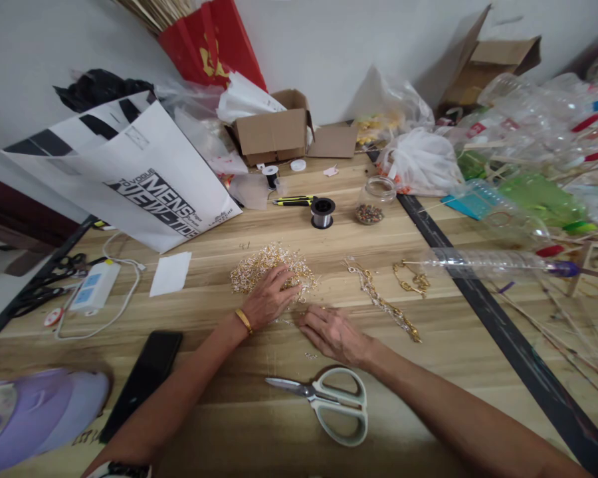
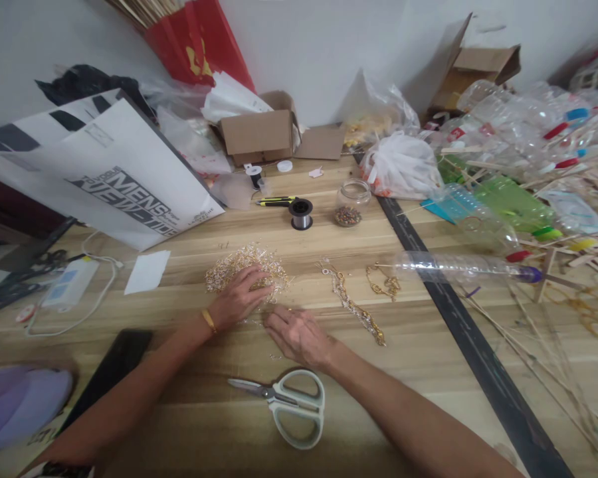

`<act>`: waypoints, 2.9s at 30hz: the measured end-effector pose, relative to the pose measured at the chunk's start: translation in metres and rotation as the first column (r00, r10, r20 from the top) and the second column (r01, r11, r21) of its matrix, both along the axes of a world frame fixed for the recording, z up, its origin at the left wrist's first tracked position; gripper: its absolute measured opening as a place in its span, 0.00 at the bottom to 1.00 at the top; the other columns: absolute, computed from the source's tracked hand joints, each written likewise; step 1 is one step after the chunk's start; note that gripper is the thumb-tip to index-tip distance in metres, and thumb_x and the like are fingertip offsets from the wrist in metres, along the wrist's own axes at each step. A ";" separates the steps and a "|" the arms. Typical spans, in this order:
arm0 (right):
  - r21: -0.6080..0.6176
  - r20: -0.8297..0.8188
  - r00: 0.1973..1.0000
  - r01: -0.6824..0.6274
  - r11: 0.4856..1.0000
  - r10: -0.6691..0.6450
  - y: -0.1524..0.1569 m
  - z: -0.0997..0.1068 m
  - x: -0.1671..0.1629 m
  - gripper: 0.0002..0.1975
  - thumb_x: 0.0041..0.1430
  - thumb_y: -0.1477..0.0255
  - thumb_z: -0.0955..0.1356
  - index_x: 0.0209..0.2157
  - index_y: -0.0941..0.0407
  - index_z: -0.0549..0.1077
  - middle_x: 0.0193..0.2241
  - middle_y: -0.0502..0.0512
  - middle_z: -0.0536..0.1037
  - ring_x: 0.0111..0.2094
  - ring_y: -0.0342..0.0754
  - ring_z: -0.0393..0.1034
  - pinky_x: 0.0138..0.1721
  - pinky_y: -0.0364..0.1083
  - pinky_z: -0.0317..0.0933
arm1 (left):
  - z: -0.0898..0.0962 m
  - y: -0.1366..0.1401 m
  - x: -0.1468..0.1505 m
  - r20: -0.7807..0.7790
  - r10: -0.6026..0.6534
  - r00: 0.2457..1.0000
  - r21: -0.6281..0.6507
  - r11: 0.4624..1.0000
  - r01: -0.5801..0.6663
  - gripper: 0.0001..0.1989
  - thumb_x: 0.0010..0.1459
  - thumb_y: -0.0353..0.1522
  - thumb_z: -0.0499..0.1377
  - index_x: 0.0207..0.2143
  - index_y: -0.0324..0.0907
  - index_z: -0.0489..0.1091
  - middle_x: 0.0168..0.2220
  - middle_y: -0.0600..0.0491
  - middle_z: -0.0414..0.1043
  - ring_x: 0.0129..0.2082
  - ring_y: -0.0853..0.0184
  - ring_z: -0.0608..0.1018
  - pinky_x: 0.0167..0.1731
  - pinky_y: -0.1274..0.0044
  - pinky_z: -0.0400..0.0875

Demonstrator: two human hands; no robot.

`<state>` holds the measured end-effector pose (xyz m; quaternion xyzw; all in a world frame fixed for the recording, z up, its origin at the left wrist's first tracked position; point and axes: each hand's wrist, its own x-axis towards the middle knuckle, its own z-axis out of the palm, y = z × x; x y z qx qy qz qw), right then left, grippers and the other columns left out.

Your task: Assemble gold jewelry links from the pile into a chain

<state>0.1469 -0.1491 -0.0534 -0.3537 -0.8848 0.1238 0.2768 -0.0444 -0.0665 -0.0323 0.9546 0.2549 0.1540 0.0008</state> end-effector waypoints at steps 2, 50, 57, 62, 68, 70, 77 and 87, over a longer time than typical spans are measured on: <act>-0.005 0.000 1.000 -0.004 1.000 0.004 0.000 0.000 0.000 0.07 0.65 0.74 0.58 0.38 0.58 0.66 0.33 0.55 0.72 0.34 0.45 0.68 0.34 0.44 0.63 | 0.002 0.000 0.002 0.018 0.006 1.000 -0.003 1.000 -0.006 0.11 0.58 0.28 0.53 0.41 0.40 0.72 0.47 0.45 0.66 0.54 0.59 0.61 0.54 0.62 0.61; 0.019 -0.016 1.000 -0.015 1.000 0.015 0.001 -0.002 0.000 0.08 0.65 0.73 0.58 0.37 0.58 0.66 0.32 0.55 0.72 0.31 0.44 0.68 0.32 0.42 0.62 | 0.003 0.017 0.026 0.048 0.041 0.998 -0.193 0.981 -0.031 0.07 0.59 0.31 0.55 0.33 0.40 0.73 0.32 0.51 0.69 0.41 0.64 0.66 0.46 0.70 0.62; 0.013 -0.013 1.000 -0.026 1.000 0.026 0.001 -0.004 0.000 0.07 0.65 0.74 0.58 0.37 0.58 0.66 0.33 0.55 0.71 0.32 0.44 0.67 0.33 0.42 0.62 | -0.001 0.015 0.029 0.042 0.022 0.999 -0.204 0.979 -0.013 0.09 0.60 0.31 0.53 0.31 0.39 0.72 0.33 0.50 0.69 0.42 0.63 0.65 0.46 0.69 0.62; -0.001 -0.008 1.000 -0.012 1.000 0.012 0.001 -0.003 0.000 0.06 0.65 0.73 0.58 0.37 0.57 0.66 0.32 0.55 0.71 0.31 0.44 0.68 0.32 0.42 0.62 | 0.001 0.014 0.020 0.055 0.035 0.998 -0.199 0.980 -0.023 0.09 0.60 0.31 0.53 0.32 0.39 0.72 0.33 0.50 0.69 0.43 0.63 0.65 0.47 0.69 0.63; 0.024 -0.019 1.000 -0.011 1.000 0.011 0.001 -0.004 -0.001 0.06 0.65 0.73 0.58 0.38 0.57 0.65 0.32 0.54 0.71 0.31 0.43 0.68 0.32 0.42 0.61 | 0.001 0.016 0.016 0.064 0.060 0.996 -0.209 0.977 -0.045 0.08 0.59 0.29 0.54 0.35 0.40 0.73 0.34 0.50 0.69 0.42 0.63 0.66 0.46 0.70 0.63; 0.021 -0.010 1.000 -0.006 1.000 0.007 0.001 -0.003 -0.001 0.06 0.65 0.74 0.58 0.38 0.57 0.65 0.33 0.55 0.71 0.32 0.43 0.68 0.32 0.42 0.61 | 0.001 0.019 0.017 0.068 0.070 0.995 -0.205 0.977 -0.054 0.08 0.59 0.29 0.53 0.36 0.40 0.73 0.34 0.50 0.69 0.42 0.64 0.66 0.46 0.70 0.63; 0.038 0.003 1.000 -0.014 0.999 0.014 0.002 -0.001 0.000 0.06 0.65 0.73 0.59 0.38 0.58 0.65 0.33 0.55 0.72 0.32 0.43 0.68 0.33 0.42 0.61 | 0.001 0.032 0.031 0.068 0.058 0.996 -0.162 0.986 -0.046 0.09 0.58 0.29 0.54 0.39 0.39 0.72 0.36 0.49 0.67 0.41 0.63 0.66 0.46 0.69 0.64; 0.073 0.017 1.000 -0.004 0.997 0.003 0.001 0.002 0.001 0.07 0.65 0.74 0.58 0.37 0.57 0.66 0.33 0.53 0.71 0.31 0.43 0.67 0.31 0.42 0.60 | 0.000 0.034 0.025 0.061 0.040 0.997 -0.207 0.978 -0.026 0.08 0.58 0.28 0.54 0.31 0.40 0.72 0.34 0.50 0.67 0.41 0.64 0.66 0.46 0.68 0.63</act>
